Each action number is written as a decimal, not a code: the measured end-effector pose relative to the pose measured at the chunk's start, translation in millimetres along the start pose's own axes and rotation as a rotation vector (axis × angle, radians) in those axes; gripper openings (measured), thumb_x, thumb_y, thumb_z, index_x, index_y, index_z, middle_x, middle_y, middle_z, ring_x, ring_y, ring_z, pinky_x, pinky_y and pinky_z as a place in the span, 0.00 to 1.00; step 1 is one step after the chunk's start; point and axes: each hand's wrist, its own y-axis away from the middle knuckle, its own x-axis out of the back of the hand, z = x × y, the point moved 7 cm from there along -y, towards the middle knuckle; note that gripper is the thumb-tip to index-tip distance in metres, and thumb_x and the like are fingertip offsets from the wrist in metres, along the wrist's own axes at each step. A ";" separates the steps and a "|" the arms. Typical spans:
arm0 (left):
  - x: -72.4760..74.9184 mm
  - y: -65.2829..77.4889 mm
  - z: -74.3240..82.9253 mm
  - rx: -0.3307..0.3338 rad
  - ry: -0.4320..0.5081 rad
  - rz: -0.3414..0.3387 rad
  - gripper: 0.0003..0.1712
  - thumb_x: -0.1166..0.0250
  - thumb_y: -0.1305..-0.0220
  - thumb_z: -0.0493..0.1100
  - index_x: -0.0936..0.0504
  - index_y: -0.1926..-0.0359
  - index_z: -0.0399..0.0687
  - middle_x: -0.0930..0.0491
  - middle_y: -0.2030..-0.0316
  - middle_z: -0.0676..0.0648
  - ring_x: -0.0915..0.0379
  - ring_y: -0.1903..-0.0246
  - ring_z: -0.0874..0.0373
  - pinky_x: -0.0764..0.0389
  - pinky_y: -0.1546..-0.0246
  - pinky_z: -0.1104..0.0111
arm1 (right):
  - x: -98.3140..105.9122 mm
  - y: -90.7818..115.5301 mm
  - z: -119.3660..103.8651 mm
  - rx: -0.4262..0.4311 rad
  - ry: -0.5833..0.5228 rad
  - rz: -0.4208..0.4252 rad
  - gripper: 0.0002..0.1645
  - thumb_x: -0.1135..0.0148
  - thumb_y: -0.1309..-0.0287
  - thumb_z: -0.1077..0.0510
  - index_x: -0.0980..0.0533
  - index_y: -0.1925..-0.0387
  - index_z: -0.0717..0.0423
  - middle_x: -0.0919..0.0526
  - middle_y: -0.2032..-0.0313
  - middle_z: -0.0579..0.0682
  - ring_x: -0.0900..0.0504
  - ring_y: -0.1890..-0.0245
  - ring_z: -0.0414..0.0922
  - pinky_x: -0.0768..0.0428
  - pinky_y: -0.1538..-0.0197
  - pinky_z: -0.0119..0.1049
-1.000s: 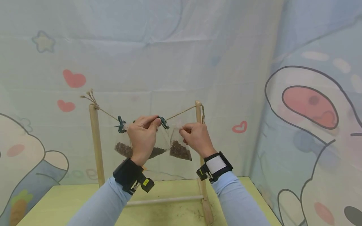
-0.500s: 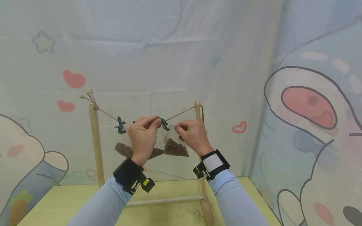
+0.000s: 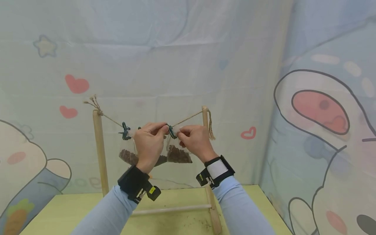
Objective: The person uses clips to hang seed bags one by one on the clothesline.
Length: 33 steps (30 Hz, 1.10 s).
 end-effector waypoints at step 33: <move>26.7 16.0 38.1 -0.200 -0.309 -0.402 0.28 0.33 0.28 0.38 0.25 0.32 0.33 0.21 0.46 0.36 0.22 0.49 0.43 0.18 0.50 0.56 | 23.2 31.1 16.3 -0.006 0.085 -0.173 0.18 0.39 0.27 0.61 0.19 0.42 0.64 0.13 0.49 0.61 0.12 0.58 0.52 0.13 0.57 0.44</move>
